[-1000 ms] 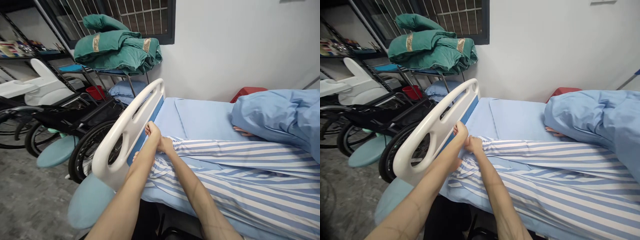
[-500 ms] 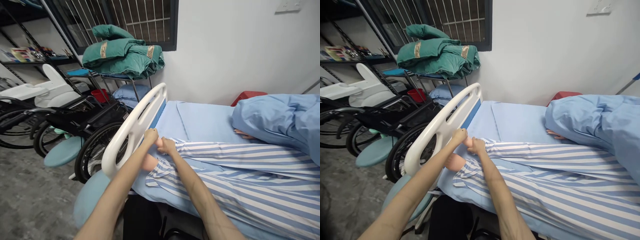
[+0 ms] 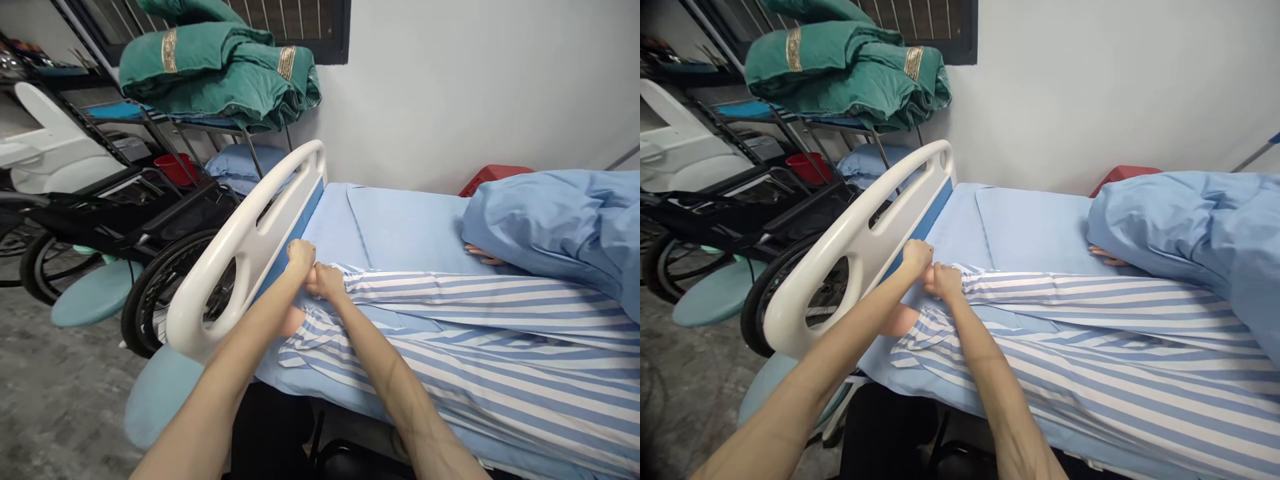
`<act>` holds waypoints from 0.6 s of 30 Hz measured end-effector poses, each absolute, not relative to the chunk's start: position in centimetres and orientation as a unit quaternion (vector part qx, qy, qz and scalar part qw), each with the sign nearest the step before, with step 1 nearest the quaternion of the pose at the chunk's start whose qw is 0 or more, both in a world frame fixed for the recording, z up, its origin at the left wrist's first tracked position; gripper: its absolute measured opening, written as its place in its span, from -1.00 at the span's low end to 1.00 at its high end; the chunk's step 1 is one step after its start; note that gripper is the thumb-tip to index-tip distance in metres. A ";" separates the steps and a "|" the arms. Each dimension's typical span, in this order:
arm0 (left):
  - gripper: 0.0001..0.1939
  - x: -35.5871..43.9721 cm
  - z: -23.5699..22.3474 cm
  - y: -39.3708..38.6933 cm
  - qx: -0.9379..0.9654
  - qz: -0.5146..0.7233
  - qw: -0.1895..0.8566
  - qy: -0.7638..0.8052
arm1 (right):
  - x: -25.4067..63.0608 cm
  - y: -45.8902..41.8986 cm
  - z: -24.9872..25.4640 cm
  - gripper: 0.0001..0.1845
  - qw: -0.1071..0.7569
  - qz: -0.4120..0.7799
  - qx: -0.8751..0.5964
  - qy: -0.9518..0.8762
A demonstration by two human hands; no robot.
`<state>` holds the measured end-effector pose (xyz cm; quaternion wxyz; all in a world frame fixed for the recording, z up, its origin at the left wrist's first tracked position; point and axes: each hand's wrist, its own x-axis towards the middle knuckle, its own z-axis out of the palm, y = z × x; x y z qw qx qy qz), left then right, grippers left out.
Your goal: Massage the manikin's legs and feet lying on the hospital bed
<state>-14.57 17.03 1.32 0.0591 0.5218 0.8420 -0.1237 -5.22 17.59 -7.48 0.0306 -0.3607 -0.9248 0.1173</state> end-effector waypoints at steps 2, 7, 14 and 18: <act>-0.60 -14.5 1.5 16.8 0.534 -0.114 0.048 0.837 | -5.2 17.5 -7.7 -0.46 0.030 0.109 -0.363 -0.925; -0.56 -14.2 2.9 13.0 0.612 -0.111 0.019 0.783 | -5.0 17.5 -6.9 -0.49 0.011 0.117 -0.356 -0.927; -0.50 -14.5 3.9 0.9 0.628 -0.083 -0.062 0.772 | -4.2 15.3 -4.3 -0.46 0.063 0.138 -0.371 -0.916; -0.49 -13.8 3.7 -1.5 0.585 -0.111 0.006 0.803 | -2.6 11.0 -3.1 -0.58 0.192 0.135 -0.333 -0.913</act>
